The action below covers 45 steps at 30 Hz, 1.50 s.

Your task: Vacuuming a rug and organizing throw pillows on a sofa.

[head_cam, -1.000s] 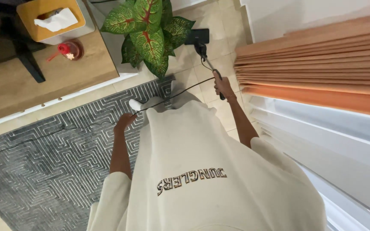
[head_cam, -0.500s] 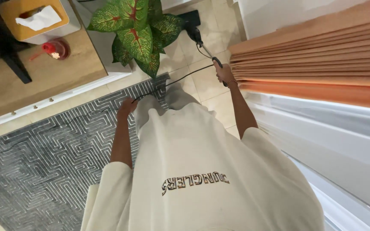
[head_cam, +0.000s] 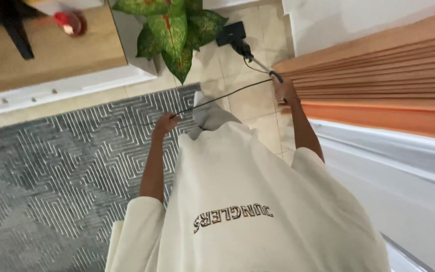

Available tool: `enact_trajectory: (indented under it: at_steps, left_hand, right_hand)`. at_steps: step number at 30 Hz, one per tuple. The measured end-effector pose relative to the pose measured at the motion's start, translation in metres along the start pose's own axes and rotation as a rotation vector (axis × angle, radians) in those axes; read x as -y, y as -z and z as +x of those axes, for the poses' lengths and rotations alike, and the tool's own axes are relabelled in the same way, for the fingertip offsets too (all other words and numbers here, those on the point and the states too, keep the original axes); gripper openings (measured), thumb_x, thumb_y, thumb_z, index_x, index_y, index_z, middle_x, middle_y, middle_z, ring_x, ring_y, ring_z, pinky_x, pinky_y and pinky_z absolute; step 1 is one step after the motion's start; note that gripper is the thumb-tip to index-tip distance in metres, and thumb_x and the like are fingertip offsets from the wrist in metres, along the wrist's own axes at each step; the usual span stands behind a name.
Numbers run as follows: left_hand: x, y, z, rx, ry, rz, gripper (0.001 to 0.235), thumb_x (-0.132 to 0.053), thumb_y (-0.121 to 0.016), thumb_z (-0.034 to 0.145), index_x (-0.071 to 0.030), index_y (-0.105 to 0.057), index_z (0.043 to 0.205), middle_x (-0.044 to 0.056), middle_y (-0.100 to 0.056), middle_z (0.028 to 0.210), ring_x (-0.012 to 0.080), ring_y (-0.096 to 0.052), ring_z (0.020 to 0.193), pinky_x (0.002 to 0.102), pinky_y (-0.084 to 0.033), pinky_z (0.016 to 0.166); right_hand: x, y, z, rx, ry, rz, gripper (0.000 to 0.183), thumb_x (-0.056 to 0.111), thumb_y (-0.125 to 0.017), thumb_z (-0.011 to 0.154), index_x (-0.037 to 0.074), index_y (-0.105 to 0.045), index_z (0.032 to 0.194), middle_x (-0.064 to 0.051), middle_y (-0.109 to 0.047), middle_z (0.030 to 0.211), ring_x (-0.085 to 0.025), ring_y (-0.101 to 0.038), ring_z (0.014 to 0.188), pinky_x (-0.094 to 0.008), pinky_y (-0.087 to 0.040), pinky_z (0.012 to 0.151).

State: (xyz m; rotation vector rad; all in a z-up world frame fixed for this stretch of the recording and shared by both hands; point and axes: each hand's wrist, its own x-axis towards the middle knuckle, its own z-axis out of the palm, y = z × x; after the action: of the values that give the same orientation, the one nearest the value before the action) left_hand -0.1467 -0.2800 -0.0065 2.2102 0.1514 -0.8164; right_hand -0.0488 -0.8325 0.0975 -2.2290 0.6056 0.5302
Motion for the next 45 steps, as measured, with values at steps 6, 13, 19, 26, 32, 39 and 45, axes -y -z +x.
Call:
enact_trajectory:
  at_steps: [6, 13, 19, 26, 32, 39, 45]
  left_hand:
    - [-0.019, -0.057, -0.053, -0.019, 0.129, -0.078, 0.04, -0.045, -0.068, 0.093, -0.006, -0.07, 0.1, 0.018, -0.07, 0.09, 0.0359, -0.067, 0.085, 0.047, -0.05, 0.076]
    - [-0.002, -0.134, -0.104, -0.071, 0.013, -0.176, 0.047, -0.048, -0.069, 0.092, -0.002, -0.071, 0.1, 0.017, -0.072, 0.089, 0.0324, -0.069, 0.084, 0.045, -0.052, 0.078]
    - [-0.008, -0.155, -0.097, 0.014, 0.052, -0.069, 0.058, -0.058, -0.063, 0.094, -0.002, -0.073, 0.103, 0.019, -0.074, 0.097, 0.0326, -0.07, 0.092, 0.044, -0.053, 0.084]
    - [-0.049, -0.139, -0.087, 0.032, 0.142, -0.017, 0.068, -0.069, -0.061, 0.093, -0.004, -0.069, 0.114, 0.019, -0.072, 0.107, 0.0343, -0.066, 0.101, 0.045, -0.049, 0.088]
    - [-0.062, -0.147, -0.064, 0.104, 0.125, 0.038, 0.079, -0.072, -0.053, 0.098, 0.003, -0.077, 0.102, 0.02, -0.076, 0.093, 0.0308, -0.073, 0.087, 0.046, -0.054, 0.083]
    - [-0.067, -0.174, -0.044, 0.036, 0.17, -0.081, 0.062, -0.064, -0.058, 0.092, -0.004, -0.07, 0.1, 0.017, -0.072, 0.084, 0.0308, -0.071, 0.081, 0.046, -0.052, 0.076]
    - [-0.091, -0.186, -0.019, 0.005, 0.114, -0.094, 0.058, -0.053, -0.049, 0.1, -0.001, -0.075, 0.099, 0.023, -0.075, 0.093, 0.0379, -0.071, 0.089, 0.05, -0.052, 0.084]
  right_hand:
    - [-0.049, 0.012, -0.026, 0.076, -0.156, 0.191, 0.063, 0.06, -0.065, 0.097, 0.004, -0.058, 0.07, -0.007, -0.054, 0.058, -0.018, -0.053, 0.045, -0.036, -0.044, 0.041]
    - [-0.086, 0.021, -0.117, 0.1, -0.102, 0.262, 0.05, 0.057, -0.065, 0.092, 0.008, -0.072, 0.085, 0.001, -0.07, 0.068, -0.013, -0.065, 0.05, -0.034, -0.05, 0.04]
    - [-0.149, 0.01, -0.146, -0.009, -0.103, 0.189, 0.058, 0.057, -0.067, 0.098, 0.004, -0.064, 0.075, -0.004, -0.058, 0.06, -0.015, -0.054, 0.046, -0.033, -0.044, 0.042]
    - [-0.153, -0.011, -0.168, 0.037, -0.289, 0.543, 0.055, 0.06, -0.068, 0.094, 0.01, -0.054, 0.073, 0.0, -0.049, 0.055, -0.014, -0.046, 0.041, -0.032, -0.04, 0.039]
    - [-0.121, 0.002, -0.131, 0.162, -0.2, 0.76, 0.052, 0.057, -0.068, 0.097, 0.016, -0.045, 0.076, 0.004, -0.038, 0.057, -0.011, -0.036, 0.043, -0.029, -0.032, 0.039]
    - [-0.069, 0.017, -0.07, 0.174, -0.21, 0.603, 0.054, 0.056, -0.069, 0.095, 0.011, -0.05, 0.073, 0.001, -0.047, 0.057, -0.013, -0.043, 0.043, -0.031, -0.037, 0.041]
    - [-0.051, 0.042, 0.013, 0.096, -0.099, 0.376, 0.054, 0.057, -0.067, 0.093, 0.01, -0.053, 0.073, -0.002, -0.052, 0.056, -0.015, -0.05, 0.043, -0.035, -0.044, 0.043]
